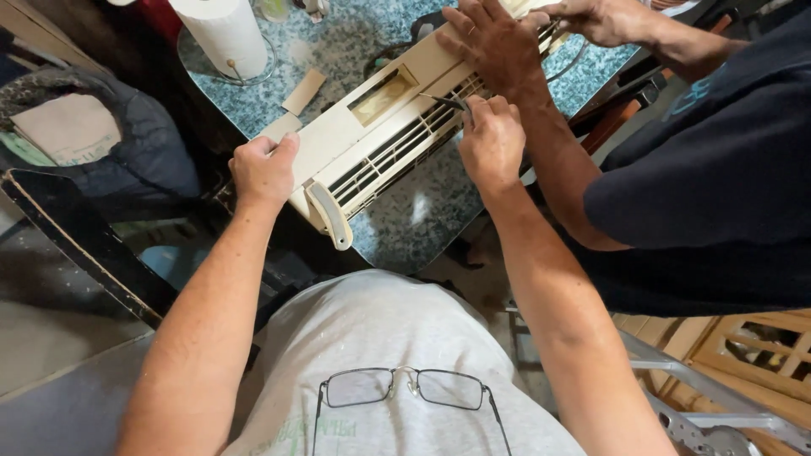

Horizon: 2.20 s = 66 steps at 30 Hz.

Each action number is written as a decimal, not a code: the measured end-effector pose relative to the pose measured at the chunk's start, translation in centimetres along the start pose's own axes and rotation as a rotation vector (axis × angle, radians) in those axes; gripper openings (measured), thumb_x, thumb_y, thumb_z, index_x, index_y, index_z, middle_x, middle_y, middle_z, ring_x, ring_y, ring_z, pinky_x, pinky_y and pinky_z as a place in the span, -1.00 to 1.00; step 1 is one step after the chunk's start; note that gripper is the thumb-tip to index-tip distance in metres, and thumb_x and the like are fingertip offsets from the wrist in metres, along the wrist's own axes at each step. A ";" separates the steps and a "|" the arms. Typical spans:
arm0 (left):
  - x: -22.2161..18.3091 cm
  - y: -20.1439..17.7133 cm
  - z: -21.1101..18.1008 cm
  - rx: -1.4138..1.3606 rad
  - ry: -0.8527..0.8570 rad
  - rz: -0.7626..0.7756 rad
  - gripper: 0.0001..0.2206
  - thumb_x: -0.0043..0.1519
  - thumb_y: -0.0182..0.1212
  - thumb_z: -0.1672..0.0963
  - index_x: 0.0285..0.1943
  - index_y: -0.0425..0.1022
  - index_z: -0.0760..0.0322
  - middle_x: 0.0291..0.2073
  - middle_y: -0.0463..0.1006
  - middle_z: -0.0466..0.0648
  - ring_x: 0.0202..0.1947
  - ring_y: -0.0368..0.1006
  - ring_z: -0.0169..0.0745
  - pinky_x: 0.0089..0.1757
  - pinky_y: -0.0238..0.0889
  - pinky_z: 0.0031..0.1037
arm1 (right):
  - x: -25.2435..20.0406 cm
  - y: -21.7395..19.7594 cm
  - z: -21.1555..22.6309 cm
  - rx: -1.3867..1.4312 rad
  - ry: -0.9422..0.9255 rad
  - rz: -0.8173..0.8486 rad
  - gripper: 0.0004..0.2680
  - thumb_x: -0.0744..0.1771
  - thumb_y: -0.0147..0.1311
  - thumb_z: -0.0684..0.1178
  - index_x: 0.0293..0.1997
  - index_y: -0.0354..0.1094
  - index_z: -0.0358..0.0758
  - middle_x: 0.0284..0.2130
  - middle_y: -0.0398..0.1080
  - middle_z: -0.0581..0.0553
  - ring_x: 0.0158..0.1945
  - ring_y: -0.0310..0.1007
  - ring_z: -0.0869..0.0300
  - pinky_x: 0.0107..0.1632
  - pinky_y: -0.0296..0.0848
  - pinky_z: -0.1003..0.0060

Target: Disassembling the plastic casing of an air conditioning unit using a screwdriver to access internal components.

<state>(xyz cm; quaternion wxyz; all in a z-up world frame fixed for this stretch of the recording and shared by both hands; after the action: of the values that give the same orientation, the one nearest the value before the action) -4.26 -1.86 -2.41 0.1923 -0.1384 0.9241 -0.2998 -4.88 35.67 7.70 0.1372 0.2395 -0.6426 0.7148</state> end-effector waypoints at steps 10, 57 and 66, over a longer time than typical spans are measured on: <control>-1.6 -1.2 -3.6 0.097 0.219 0.028 -0.51 0.33 0.08 -0.05 -0.58 0.11 0.27 -0.61 0.18 0.05 -0.41 0.09 0.05 -0.20 0.10 -0.16 | 2.1 0.4 -0.2 0.160 0.029 0.155 -0.84 0.38 0.04 -0.05 0.00 0.49 -0.20 -0.26 0.34 -0.30 -0.32 0.38 -0.27 -0.27 0.38 -0.14; -2.8 -0.7 -11.3 0.673 0.220 0.301 -0.33 0.24 0.04 -0.34 0.00 0.49 0.24 -0.07 0.58 0.22 0.02 0.43 0.36 -0.03 0.21 0.13 | 0.1 -7.6 2.3 0.463 -0.055 -0.261 -0.88 0.46 0.02 -0.23 0.08 0.45 -0.42 -0.15 0.38 -0.40 -0.09 0.45 -0.19 0.00 0.48 -0.02; -3.0 -0.8 -11.3 0.603 0.260 0.281 -0.31 0.12 0.12 -0.39 -0.20 0.54 0.19 -0.28 0.62 0.28 -0.12 0.58 0.36 -0.09 0.37 -0.03 | -2.5 -2.0 7.1 0.659 0.358 0.723 -0.77 0.40 0.03 -0.05 0.20 0.25 0.07 -0.29 0.56 -0.27 -0.16 0.59 -0.25 -0.11 0.50 -0.16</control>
<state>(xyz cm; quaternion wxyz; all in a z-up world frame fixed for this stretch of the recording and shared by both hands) -6.42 4.25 7.32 0.1447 0.0923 0.8209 -0.5446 -0.57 29.22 8.48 -0.0936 -0.0932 -0.3915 0.9106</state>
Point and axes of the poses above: each hand's wrist, its own x-axis towards the middle knuckle, its own y-axis out of the palm, z = x × y, the point moved 5 cm from there along x, towards the middle knuckle
